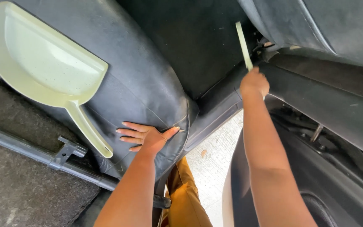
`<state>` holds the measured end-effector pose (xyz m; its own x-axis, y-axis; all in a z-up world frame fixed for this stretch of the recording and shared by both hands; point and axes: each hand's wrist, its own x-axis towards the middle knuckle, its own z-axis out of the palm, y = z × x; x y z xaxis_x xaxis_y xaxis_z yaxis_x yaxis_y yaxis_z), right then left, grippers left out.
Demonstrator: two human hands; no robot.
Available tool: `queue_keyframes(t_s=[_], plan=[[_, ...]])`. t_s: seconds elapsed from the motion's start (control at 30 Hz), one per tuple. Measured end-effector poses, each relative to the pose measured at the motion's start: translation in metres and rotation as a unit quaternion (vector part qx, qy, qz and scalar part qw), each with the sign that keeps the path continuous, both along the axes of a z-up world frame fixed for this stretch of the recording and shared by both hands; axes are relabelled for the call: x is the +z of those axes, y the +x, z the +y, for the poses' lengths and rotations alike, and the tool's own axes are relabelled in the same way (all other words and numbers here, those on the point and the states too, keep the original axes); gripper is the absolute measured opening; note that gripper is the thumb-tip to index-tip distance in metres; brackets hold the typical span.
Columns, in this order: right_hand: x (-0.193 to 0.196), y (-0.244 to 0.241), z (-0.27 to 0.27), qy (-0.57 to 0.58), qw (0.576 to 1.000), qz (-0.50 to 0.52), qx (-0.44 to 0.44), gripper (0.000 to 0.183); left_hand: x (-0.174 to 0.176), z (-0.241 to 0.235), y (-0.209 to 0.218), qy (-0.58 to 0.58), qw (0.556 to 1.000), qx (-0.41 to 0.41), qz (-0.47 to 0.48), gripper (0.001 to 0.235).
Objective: The person sweeps the floor mat of a car using a small brush and dustpan. They then sweep the car door sill and the interior door panel before placing the tools on the seat.
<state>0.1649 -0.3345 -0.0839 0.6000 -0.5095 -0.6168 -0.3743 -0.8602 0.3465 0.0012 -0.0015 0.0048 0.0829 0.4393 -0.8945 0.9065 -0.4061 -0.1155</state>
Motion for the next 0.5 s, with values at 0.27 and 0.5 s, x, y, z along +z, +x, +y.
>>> queue_keyframes(t_s=[0.27,0.5], plan=[[0.095,-0.104,0.098,0.200,0.974,0.073,-0.076,0.043,-0.001,-0.002,-0.003,-0.003,1.000,0.007,0.002,0.183],[0.028,-0.057,0.061,0.199,0.955,-0.138,-0.169,0.050,-0.004,-0.001,-0.006,0.001,1.000,-0.002,-0.019,0.181]])
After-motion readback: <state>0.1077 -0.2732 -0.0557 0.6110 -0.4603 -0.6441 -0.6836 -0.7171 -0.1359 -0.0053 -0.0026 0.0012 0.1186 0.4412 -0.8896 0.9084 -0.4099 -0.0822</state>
